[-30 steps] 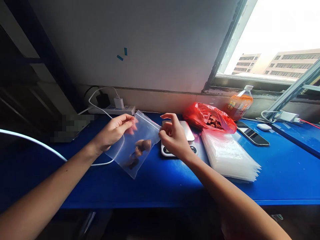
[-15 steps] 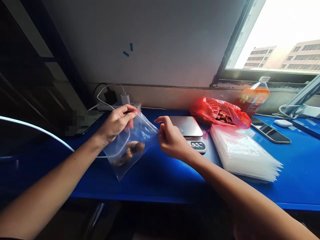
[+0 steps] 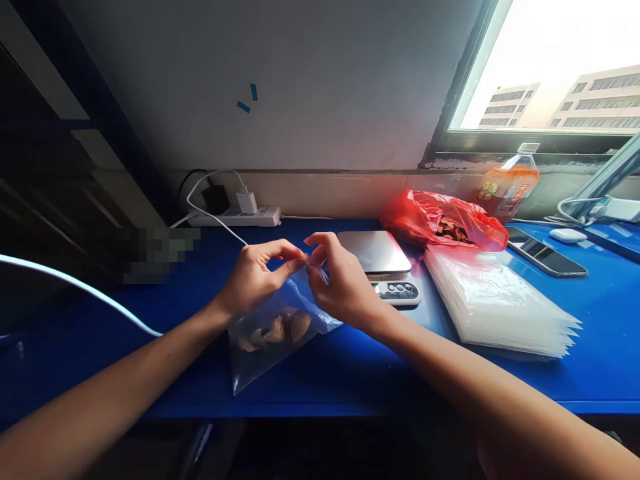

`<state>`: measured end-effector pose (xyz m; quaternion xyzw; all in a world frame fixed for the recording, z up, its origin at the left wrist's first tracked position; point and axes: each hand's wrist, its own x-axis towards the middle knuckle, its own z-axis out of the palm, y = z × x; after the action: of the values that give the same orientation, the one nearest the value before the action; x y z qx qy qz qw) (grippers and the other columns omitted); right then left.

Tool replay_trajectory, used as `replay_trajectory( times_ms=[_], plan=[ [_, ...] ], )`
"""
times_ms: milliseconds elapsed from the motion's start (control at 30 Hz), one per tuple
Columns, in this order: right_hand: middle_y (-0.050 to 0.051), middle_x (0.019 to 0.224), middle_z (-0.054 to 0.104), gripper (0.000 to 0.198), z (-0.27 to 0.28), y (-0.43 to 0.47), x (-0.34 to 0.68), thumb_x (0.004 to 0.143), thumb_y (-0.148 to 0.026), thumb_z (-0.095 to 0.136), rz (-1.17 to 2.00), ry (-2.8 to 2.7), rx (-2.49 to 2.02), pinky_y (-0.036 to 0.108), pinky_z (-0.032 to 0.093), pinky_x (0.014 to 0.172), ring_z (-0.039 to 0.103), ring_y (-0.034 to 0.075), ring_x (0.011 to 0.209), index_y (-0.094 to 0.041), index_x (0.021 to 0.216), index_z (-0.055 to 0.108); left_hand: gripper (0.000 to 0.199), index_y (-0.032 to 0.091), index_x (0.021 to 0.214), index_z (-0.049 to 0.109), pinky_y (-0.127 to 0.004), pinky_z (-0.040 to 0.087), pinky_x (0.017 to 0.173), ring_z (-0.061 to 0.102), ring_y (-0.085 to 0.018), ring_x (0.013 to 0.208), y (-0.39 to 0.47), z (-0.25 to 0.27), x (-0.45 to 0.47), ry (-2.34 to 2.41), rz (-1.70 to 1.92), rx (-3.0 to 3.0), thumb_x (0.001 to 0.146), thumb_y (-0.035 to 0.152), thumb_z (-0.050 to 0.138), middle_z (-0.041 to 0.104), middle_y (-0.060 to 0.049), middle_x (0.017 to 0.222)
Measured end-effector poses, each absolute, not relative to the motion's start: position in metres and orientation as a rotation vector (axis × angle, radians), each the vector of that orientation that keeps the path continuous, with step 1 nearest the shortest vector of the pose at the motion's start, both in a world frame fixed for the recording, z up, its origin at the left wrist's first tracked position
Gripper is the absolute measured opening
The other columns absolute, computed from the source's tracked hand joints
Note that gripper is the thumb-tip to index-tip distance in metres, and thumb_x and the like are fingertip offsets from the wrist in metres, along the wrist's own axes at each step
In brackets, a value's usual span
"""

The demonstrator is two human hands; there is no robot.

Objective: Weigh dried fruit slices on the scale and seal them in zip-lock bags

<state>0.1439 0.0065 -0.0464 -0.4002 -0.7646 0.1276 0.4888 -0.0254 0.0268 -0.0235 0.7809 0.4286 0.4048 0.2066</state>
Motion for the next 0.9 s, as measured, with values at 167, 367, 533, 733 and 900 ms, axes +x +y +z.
replay_trajectory(
  times_ms=[167,367,533,733,900],
  plan=[
    [0.003,0.081,0.060,0.027,-0.045,0.005,0.141,0.077,-0.012,0.046,0.287,-1.800,-0.968,0.029,0.047,0.067,0.059,0.017,0.074,-0.020,0.103,0.043,0.014,0.023,0.081,0.076,-0.030,0.051,0.077,0.069,-0.021,0.080,0.018,-0.024,-0.019,1.118,1.170,2.107,0.080,0.035,0.069,0.076,0.000,0.082],
    [0.002,0.079,0.058,0.014,-0.033,0.004,0.133,0.079,-0.016,0.044,0.265,-1.785,-1.027,0.028,0.042,0.062,0.054,0.016,0.068,-0.023,0.088,0.036,0.012,0.023,0.077,0.073,-0.031,0.050,0.077,0.067,-0.020,0.080,0.019,-0.018,-0.019,1.165,1.309,2.119,0.079,0.034,0.069,0.074,0.000,0.080],
    [0.002,0.082,0.058,0.015,-0.019,0.008,0.136,0.078,-0.014,0.044,0.248,-1.820,-1.058,0.029,0.041,0.066,0.053,0.016,0.071,-0.024,0.085,0.035,0.007,0.024,0.077,0.070,-0.032,0.052,0.078,0.065,-0.018,0.079,0.032,-0.010,-0.027,1.096,1.452,1.896,0.077,0.030,0.072,0.071,0.002,0.081],
    [0.003,0.084,0.059,0.017,-0.014,0.015,0.148,0.076,-0.007,0.044,0.233,-1.915,-1.098,0.028,0.041,0.070,0.054,0.017,0.078,-0.023,0.080,0.040,0.010,0.020,0.077,0.068,-0.033,0.050,0.081,0.064,-0.016,0.077,0.056,-0.007,-0.040,1.066,1.522,1.706,0.073,0.026,0.074,0.070,0.003,0.075],
    [0.003,0.083,0.060,0.018,-0.016,0.025,0.155,0.078,-0.007,0.042,0.278,-1.830,-1.184,0.029,0.043,0.070,0.055,0.017,0.075,-0.023,0.083,0.038,0.011,0.017,0.079,0.067,-0.029,0.049,0.084,0.062,-0.012,0.077,0.070,0.000,-0.052,1.124,1.502,1.675,0.074,0.023,0.074,0.068,0.005,0.074]
  ],
)
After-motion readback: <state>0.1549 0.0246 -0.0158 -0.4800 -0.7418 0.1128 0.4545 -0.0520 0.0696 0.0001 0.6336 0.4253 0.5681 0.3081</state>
